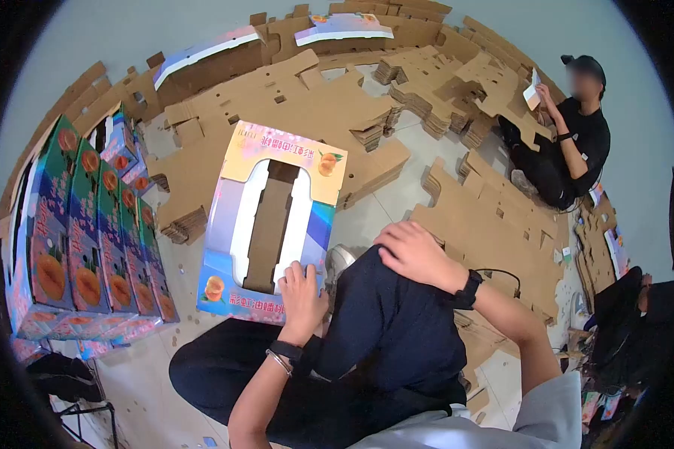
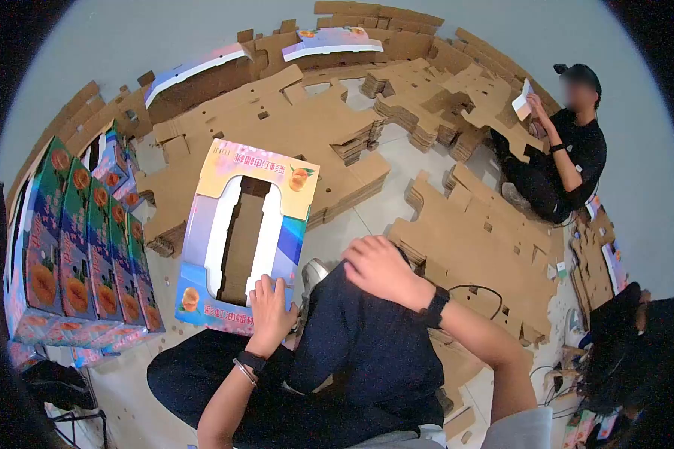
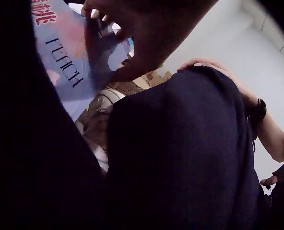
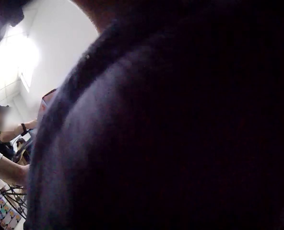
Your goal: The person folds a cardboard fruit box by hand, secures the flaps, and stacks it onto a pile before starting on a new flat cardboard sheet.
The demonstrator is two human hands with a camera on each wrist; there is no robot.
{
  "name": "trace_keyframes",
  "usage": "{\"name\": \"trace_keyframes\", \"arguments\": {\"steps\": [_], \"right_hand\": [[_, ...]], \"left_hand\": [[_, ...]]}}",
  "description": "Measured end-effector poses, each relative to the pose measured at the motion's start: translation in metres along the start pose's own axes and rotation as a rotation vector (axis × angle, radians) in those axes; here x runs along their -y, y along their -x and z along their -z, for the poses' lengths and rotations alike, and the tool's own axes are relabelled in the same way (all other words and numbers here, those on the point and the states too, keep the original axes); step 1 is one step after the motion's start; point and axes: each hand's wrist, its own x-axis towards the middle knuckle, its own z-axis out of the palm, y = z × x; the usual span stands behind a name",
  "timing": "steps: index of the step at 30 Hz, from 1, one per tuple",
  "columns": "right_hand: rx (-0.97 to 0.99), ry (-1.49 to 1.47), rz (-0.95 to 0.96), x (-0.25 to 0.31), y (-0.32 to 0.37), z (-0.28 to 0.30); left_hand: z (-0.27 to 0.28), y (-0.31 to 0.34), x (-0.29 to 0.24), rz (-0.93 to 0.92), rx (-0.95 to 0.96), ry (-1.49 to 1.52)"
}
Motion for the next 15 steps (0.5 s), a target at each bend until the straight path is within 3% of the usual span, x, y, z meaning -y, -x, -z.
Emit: {"name": "trace_keyframes", "arguments": {"steps": [2, 3, 5, 7, 9, 11, 13, 15], "right_hand": [[0.22, 0.137, 0.177, 0.008, -0.01, -0.006], [0.226, 0.136, 0.183, 0.016, -0.017, -0.012], [0.525, 0.054, 0.168, 0.035, -0.036, -0.028], [0.358, -0.048, 0.185, 0.047, -0.048, -0.066], [0.375, -0.08, 0.125, 0.066, -0.063, -0.072], [0.431, -0.34, -0.159, 0.081, -0.074, -0.066], [0.163, -0.544, -0.157, 0.08, -0.067, -0.079], [0.076, -0.669, -0.153, 0.081, -0.062, -0.088]], "left_hand": [[-0.002, 0.001, 0.002, -0.047, -0.024, -0.001], [0.0, 0.001, 0.003, -0.039, -0.025, 0.002], [0.003, -0.001, 0.005, -0.052, -0.04, 0.056], [0.006, -0.003, 0.005, -0.035, -0.097, 0.097], [0.01, -0.008, 0.006, -0.022, -0.153, 0.138], [0.018, -0.014, 0.014, 0.007, -0.259, 0.209], [0.029, -0.015, 0.017, 0.005, -0.298, 0.247], [0.037, -0.018, 0.015, 0.021, -0.343, 0.334]]}}
